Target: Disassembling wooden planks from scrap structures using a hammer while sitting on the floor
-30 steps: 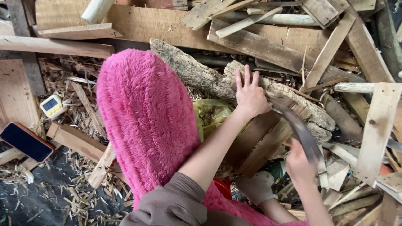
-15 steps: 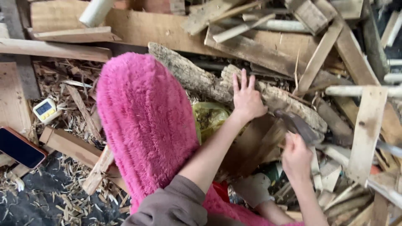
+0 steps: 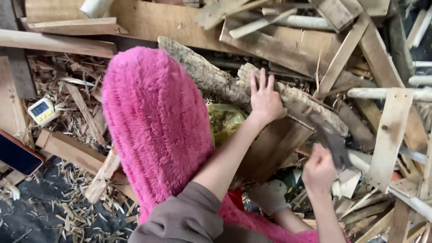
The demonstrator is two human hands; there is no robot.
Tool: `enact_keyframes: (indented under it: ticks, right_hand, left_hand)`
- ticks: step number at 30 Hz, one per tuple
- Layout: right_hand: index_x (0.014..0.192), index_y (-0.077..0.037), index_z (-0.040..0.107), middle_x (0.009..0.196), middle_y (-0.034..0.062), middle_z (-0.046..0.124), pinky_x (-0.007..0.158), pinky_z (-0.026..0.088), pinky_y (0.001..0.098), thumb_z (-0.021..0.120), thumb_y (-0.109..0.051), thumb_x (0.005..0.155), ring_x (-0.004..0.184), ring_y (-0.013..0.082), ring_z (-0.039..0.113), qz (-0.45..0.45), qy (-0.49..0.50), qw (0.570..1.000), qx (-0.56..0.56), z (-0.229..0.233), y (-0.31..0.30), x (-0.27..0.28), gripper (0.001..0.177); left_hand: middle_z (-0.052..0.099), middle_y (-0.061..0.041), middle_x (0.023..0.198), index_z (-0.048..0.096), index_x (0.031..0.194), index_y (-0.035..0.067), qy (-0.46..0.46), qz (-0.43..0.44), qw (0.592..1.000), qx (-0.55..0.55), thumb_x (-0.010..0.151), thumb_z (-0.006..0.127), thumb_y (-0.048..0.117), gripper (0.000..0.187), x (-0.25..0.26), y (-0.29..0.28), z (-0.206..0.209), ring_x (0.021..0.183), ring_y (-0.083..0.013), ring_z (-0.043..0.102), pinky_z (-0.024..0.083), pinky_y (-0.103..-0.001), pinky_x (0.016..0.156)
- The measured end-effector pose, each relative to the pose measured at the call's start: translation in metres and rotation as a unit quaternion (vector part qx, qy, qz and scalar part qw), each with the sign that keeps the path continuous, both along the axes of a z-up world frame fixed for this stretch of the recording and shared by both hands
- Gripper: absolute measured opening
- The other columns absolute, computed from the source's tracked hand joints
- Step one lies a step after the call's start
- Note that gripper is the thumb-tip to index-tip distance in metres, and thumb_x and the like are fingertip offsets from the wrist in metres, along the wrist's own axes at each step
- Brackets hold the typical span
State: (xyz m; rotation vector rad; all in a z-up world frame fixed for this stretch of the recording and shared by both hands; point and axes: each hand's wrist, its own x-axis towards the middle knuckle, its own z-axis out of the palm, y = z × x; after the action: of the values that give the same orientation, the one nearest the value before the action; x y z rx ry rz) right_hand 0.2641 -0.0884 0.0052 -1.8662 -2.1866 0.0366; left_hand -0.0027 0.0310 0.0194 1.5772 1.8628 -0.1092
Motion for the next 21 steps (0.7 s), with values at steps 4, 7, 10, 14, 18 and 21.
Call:
enact_keyframes:
  ticks: [4,7,10,14,18,21]
  right_hand:
    - [0.106,-0.012,0.078,0.105,0.0089,0.076,0.098,0.053,0.0398,0.06,-0.029,0.112,0.1,0.0375,0.072,0.012,0.016,0.993,0.119,-0.019,-0.003,0.026,0.025]
    - [0.14,0.011,0.051,0.139,0.0265,0.057,0.122,0.029,0.0475,0.039,0.003,0.105,0.134,0.0375,0.05,-0.035,0.331,0.92,-0.208,0.02,0.002,-0.037,0.038]
    - [0.12,-0.001,0.072,0.112,0.0218,0.074,0.093,0.052,0.0524,0.054,-0.03,0.114,0.109,0.0414,0.067,0.025,0.083,0.99,-0.111,0.033,0.026,-0.039,0.034]
    - [0.095,-0.005,0.061,0.078,0.0095,0.059,0.066,0.044,0.0384,0.05,-0.024,0.117,0.071,0.0277,0.055,0.053,0.133,0.988,0.064,0.045,0.008,-0.028,0.031]
    - [0.116,0.008,0.068,0.114,0.031,0.068,0.105,0.045,0.0575,0.053,-0.008,0.109,0.116,0.0476,0.061,0.004,0.227,0.966,-0.121,0.024,0.001,-0.053,0.023]
    - [0.113,-0.005,0.067,0.106,0.0242,0.073,0.087,0.052,0.0588,0.055,-0.04,0.11,0.103,0.0466,0.067,-0.049,0.06,0.989,-0.128,0.036,0.011,-0.067,0.037]
  left_hand:
    - [0.02,-0.005,0.167,0.064,0.137,0.019,-0.01,0.003,1.0,-0.015,0.078,0.055,0.059,0.072,0.003,0.004,-0.009,0.157,-0.0384,-0.007,-0.017,-0.063,0.125]
    - [0.022,-0.005,0.166,0.064,0.138,0.018,0.008,-0.001,1.0,-0.007,0.081,0.055,0.056,0.069,0.005,0.001,-0.004,0.157,-0.0377,-0.006,-0.016,-0.062,0.125]
    - [0.025,-0.004,0.167,0.064,0.138,0.019,0.022,0.006,1.0,-0.003,0.08,0.058,0.06,0.072,-0.001,0.01,-0.003,0.158,-0.0358,-0.002,-0.013,-0.061,0.126]
    - [0.026,-0.005,0.165,0.067,0.134,0.018,0.004,0.005,1.0,0.01,0.078,0.058,0.058,0.07,0.008,0.002,-0.017,0.157,-0.0361,-0.001,-0.011,-0.061,0.126]
    - [0.025,-0.005,0.166,0.066,0.136,0.018,0.015,-0.008,1.0,0.016,0.078,0.06,0.066,0.075,0.009,0.005,-0.019,0.156,-0.0373,-0.001,-0.013,-0.064,0.124]
    - [0.03,-0.006,0.165,0.066,0.136,0.015,0.037,-0.006,0.999,0.035,0.08,0.06,0.066,0.075,0.007,-0.004,-0.016,0.157,-0.0364,0.002,-0.009,-0.062,0.126]
